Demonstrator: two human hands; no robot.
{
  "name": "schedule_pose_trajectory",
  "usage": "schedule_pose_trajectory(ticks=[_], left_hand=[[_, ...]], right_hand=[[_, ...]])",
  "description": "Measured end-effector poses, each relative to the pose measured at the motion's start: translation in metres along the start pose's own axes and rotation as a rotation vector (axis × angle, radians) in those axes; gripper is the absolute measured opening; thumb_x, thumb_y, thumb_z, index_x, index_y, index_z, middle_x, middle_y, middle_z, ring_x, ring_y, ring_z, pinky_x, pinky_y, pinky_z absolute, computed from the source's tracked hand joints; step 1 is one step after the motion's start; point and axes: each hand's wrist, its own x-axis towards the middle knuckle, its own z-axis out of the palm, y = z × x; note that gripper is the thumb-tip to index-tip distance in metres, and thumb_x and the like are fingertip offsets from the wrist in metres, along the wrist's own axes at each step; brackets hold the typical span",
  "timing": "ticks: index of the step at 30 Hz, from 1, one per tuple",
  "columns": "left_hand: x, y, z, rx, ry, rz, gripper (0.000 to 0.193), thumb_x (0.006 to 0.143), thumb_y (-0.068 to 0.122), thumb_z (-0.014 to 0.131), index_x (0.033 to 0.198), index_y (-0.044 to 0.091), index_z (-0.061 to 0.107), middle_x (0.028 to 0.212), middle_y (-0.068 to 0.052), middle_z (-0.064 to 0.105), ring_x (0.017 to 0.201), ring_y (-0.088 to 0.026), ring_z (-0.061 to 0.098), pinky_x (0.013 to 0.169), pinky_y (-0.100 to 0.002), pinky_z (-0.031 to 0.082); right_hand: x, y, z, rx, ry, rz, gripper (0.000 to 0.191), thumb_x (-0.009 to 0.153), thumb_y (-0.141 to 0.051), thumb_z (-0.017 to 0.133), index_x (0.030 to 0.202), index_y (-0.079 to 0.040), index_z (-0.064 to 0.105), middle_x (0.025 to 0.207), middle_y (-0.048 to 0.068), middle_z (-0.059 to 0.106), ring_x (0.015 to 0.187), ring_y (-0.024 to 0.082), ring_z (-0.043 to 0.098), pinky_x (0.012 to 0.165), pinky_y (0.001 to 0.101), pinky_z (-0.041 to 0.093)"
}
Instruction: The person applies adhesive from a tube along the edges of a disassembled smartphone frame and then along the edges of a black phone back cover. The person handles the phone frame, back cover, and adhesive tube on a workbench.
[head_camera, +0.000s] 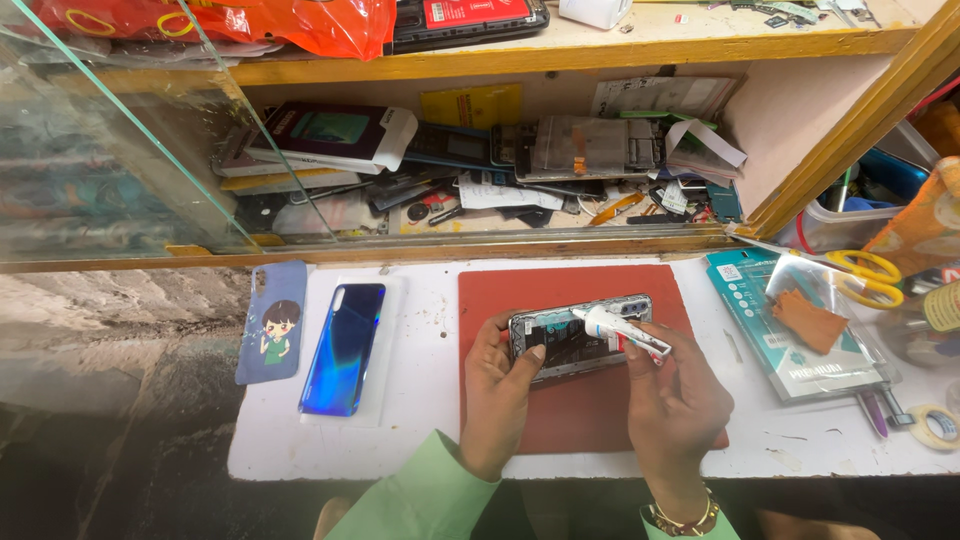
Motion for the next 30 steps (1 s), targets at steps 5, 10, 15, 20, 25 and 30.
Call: schedule_pose_trajectory(ticks=[5,10,15,20,25,30], left_hand=[[0.0,0.001,0.0,-0.003,-0.006,-0.007,0.035,0.093,-0.006,0.06,0.127,-0.005,0.054,0.113,-0.013,0.068,0.106,-0.015,0.064,0.098,-0.031,0.051],[0.0,0.002,0.001,0.003,0.002,-0.019,0.036,0.092,-0.006,0.061,0.128,-0.004,0.054,0.113,-0.013,0.068,0.106,-0.015,0.064,0.098,-0.031,0.051],[0.0,0.003,0.001,0.02,0.023,-0.035,0.036,0.092,-0.006,0.062,0.128,-0.004,0.055,0.112,-0.013,0.068,0.105,-0.016,0.063,0.096,-0.031,0.051],[0.0,0.003,0.001,0.023,0.005,-0.011,0.036,0.092,-0.007,0.061,0.128,-0.005,0.055,0.113,-0.011,0.068,0.107,-0.015,0.063,0.098,-0.031,0.05],[0.001,0.002,0.001,-0.002,0.007,-0.017,0.036,0.092,-0.006,0.061,0.128,-0.004,0.055,0.112,-0.011,0.068,0.106,-0.015,0.063,0.097,-0.03,0.05],[0.001,0.001,0.0,-0.009,-0.008,-0.003,0.036,0.092,-0.007,0.062,0.128,-0.005,0.055,0.112,-0.011,0.068,0.105,-0.015,0.063,0.096,-0.03,0.05]], right_hand=[[-0.002,0.001,0.004,0.09,-0.007,-0.043,0.026,0.095,0.002,0.074,0.12,0.002,0.069,0.102,0.007,0.073,0.091,0.009,0.064,0.081,0.0239,0.052],[-0.003,0.001,0.006,0.137,-0.009,-0.06,0.027,0.095,0.0,0.074,0.121,0.001,0.068,0.105,0.007,0.073,0.092,0.009,0.065,0.08,0.0235,0.053],[-0.005,0.002,0.007,0.02,-0.016,0.001,0.025,0.093,-0.004,0.077,0.117,0.0,0.07,0.1,0.007,0.074,0.084,0.01,0.063,0.069,0.0232,0.049],[-0.006,0.004,0.01,0.119,-0.034,-0.038,0.026,0.094,-0.003,0.074,0.119,0.0,0.068,0.106,0.007,0.073,0.09,0.01,0.065,0.072,0.0221,0.05],[-0.007,0.004,0.012,0.174,-0.052,-0.08,0.025,0.095,0.0,0.072,0.119,0.001,0.066,0.109,0.007,0.073,0.096,0.012,0.067,0.08,0.0234,0.051],[-0.008,0.005,0.014,0.22,-0.065,-0.04,0.026,0.094,0.001,0.072,0.119,0.001,0.067,0.111,0.009,0.072,0.097,0.012,0.067,0.08,0.0238,0.051]])
